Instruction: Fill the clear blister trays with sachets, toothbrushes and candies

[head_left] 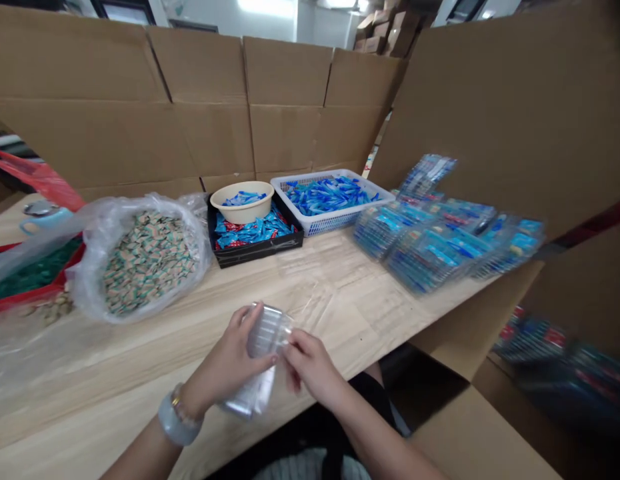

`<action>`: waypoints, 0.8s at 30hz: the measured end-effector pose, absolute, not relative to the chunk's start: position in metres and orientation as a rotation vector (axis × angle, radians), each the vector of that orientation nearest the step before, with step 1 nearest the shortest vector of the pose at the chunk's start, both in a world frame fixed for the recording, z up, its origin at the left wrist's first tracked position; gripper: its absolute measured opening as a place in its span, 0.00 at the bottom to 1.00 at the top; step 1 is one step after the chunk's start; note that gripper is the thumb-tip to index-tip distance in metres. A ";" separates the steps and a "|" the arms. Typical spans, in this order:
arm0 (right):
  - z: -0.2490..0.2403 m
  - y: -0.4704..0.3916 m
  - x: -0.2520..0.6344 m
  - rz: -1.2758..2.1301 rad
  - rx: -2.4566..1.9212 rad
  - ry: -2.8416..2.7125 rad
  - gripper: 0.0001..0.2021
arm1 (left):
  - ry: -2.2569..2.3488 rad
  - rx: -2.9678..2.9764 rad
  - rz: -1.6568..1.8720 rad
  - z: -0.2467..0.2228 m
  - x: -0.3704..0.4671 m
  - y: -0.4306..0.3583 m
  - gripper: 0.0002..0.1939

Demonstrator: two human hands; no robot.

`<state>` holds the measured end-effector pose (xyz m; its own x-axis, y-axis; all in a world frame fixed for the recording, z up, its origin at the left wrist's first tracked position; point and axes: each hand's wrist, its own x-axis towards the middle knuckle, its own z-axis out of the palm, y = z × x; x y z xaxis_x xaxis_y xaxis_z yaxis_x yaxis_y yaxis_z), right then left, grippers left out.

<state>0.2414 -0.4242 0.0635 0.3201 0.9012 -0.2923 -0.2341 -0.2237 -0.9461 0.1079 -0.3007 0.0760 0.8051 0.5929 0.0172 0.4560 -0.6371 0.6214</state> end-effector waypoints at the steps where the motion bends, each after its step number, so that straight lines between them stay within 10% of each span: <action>1: 0.062 -0.451 0.247 1.190 -1.367 -0.583 0.11 | 0.767 2.361 0.288 0.075 0.104 -0.300 0.40; 8: 0.026 -0.553 0.285 1.025 -1.254 -0.025 0.12 | 0.842 2.333 0.272 0.068 0.107 -0.283 0.39; 17: 0.035 -0.497 0.282 1.046 -1.639 -0.101 0.18 | 0.902 2.392 0.293 0.079 0.112 -0.271 0.40; 24: 0.044 -0.353 0.206 1.405 -1.049 -0.441 0.19 | 0.870 2.242 0.263 0.072 0.079 -0.272 0.48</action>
<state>0.2056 -0.3533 0.0438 0.1810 0.9302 -0.3194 -0.5804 -0.1612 -0.7982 0.0794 -0.2725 0.0720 0.7528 0.6554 -0.0614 0.5114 -0.5236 0.6814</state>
